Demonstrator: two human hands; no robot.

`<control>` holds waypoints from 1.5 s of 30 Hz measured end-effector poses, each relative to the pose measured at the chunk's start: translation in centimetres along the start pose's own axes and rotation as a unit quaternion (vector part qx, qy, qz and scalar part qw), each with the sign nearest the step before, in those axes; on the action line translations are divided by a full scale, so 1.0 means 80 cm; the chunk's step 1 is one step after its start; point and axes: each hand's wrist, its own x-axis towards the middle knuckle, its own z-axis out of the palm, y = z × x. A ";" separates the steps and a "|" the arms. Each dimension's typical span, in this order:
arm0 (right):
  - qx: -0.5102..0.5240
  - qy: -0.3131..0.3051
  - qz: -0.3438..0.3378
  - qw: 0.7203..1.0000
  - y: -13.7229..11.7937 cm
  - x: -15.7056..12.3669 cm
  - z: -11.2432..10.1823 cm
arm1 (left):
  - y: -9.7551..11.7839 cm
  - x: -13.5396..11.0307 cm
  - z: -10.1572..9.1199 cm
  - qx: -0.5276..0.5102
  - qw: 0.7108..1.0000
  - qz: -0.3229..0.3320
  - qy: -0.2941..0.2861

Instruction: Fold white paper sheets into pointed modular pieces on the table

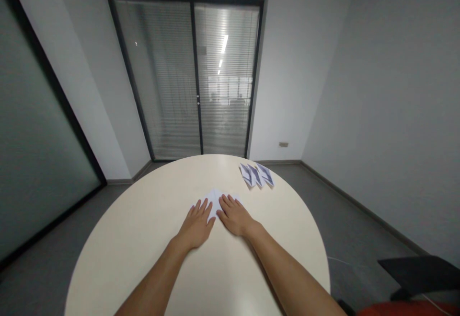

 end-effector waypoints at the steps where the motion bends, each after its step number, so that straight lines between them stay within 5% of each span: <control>1: -0.004 0.000 0.011 1.000 0.003 0.000 -0.001 | 0.000 -0.001 -0.001 0.005 1.000 -0.007 -0.003; 12: -0.026 0.050 0.041 0.998 0.006 0.001 0.001 | 0.000 -0.002 0.002 0.055 0.995 -0.080 0.022; 19: 0.010 0.028 -0.125 0.992 -0.005 -0.001 0.006 | 0.000 0.004 0.011 0.043 0.995 -0.079 0.035; 31: -0.015 0.033 0.009 0.999 0.013 -0.001 0.000 | 0.003 -0.003 0.002 0.049 0.994 -0.095 0.010; 40: -0.043 0.097 -0.090 0.990 -0.008 -0.002 0.002 | 0.005 0.001 0.006 0.047 0.994 -0.092 0.025; 45: -0.056 0.105 -0.078 0.990 -0.012 -0.006 -0.005 | 0.002 0.003 0.012 0.046 0.994 -0.088 0.041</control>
